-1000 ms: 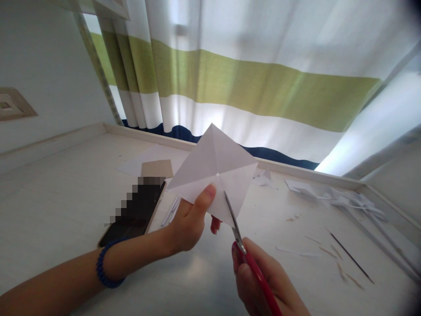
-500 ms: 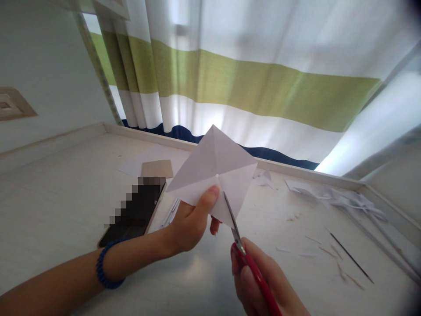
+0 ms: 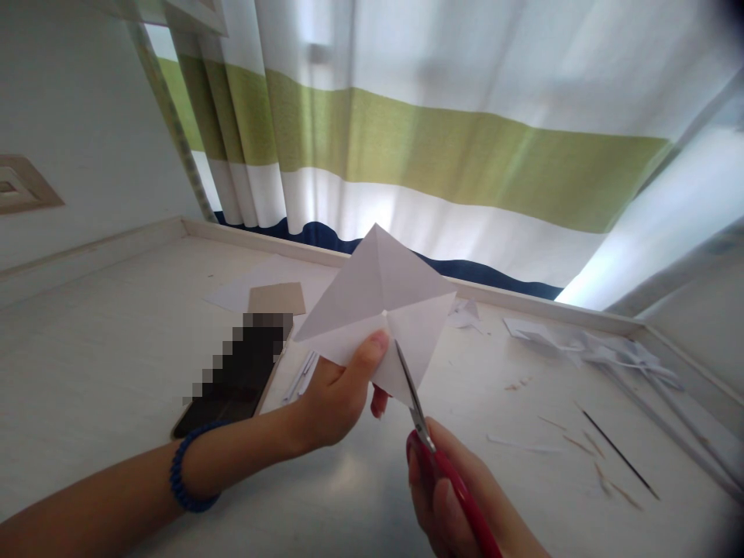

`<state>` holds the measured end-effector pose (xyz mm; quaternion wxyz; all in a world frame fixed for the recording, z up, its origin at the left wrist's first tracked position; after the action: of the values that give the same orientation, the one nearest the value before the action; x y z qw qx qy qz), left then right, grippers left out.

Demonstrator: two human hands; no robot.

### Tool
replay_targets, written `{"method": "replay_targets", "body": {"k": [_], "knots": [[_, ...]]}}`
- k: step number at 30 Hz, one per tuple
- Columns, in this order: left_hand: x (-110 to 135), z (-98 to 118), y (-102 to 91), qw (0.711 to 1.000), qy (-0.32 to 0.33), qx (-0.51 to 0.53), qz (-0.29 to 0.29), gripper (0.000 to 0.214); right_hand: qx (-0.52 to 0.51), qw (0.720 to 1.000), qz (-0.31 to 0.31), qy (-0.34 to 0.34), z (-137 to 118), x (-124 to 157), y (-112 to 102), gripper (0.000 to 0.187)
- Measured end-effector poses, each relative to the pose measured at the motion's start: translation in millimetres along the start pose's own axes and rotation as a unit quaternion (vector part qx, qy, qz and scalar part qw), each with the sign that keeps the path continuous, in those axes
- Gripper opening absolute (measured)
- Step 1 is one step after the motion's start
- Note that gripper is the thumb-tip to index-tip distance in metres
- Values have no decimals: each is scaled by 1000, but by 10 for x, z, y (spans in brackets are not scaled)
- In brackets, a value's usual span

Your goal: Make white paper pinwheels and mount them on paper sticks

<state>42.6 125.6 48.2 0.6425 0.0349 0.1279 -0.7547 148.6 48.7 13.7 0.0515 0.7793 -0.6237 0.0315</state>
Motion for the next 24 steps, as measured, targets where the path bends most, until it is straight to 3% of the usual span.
{"method": "replay_targets", "body": {"k": [24], "knots": [[26, -5, 28, 1000, 4, -23, -5, 47, 13, 1000, 16, -7, 7, -44, 7, 46]]}}
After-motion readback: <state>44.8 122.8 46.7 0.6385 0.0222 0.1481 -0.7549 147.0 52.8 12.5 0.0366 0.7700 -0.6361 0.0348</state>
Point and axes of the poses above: each hand's wrist, its own x-axis away from the middle knuckle, its own y-axis out of the palm, z = x × y, the point moved 9 cm from there along -x, towards the middle knuckle, and after that the axes turned 13 degrees about -x, right-handed, at the moved point
